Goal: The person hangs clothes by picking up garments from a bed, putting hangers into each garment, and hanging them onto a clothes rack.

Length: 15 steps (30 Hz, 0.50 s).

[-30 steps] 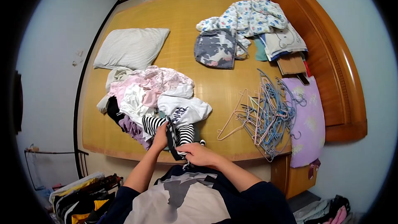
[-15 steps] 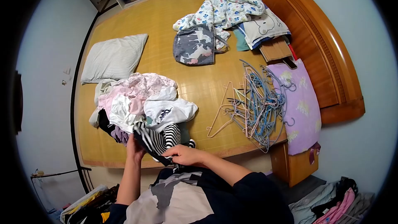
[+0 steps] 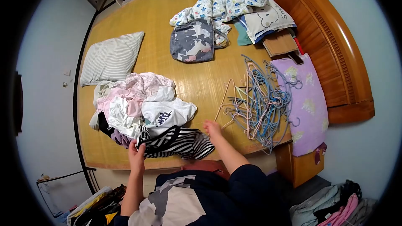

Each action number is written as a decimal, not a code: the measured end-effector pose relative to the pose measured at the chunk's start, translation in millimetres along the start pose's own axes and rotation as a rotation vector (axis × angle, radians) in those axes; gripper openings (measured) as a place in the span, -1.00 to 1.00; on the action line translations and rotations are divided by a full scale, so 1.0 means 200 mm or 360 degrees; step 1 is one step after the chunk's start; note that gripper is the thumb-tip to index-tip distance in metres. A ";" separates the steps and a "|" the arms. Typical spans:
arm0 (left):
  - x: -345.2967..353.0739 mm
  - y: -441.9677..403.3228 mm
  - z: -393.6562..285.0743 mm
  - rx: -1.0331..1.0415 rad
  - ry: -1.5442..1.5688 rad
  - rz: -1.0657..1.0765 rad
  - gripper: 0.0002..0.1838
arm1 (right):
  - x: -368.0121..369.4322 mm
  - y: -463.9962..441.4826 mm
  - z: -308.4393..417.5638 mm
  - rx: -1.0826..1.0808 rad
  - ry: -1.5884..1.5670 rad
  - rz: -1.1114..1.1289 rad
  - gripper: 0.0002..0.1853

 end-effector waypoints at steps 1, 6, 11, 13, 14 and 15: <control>0.02 0.01 0.00 0.0115 -0.0062 0.0038 -0.79 | -0.09 -0.06 -0.04 -0.0040 0.0224 -0.0276 -0.73; 0.07 0.05 -0.03 0.0228 -0.0232 0.0096 -0.77 | -0.38 -0.23 -0.09 -0.0028 0.1035 -0.0675 -0.70; 0.12 0.08 -0.05 0.0339 -0.0464 -0.0012 -0.75 | -0.54 -0.44 -0.28 0.0021 0.0594 -0.1024 -0.70; 0.12 0.10 -0.08 0.0324 -0.0514 -0.0055 -0.79 | -0.51 -0.43 -0.24 0.0055 0.0499 -0.0970 -0.73; 0.12 0.12 -0.09 0.0306 -0.0559 -0.0086 -0.83 | -0.47 -0.40 -0.18 -0.0001 0.0424 -0.0990 -0.79; 0.12 0.10 -0.07 0.0566 -0.0658 -0.0201 -0.85 | -0.47 -0.41 -0.19 -0.0057 0.0350 -0.1012 -0.85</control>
Point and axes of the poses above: each hand's wrist, its own y-axis away from the middle knuckle, its own x-axis out of the palm, z = x × y, the point moved 1 cm from there along -y, towards the middle knuckle, and after that the axes turned 14 degrees about -x, right-handed, at the moved point
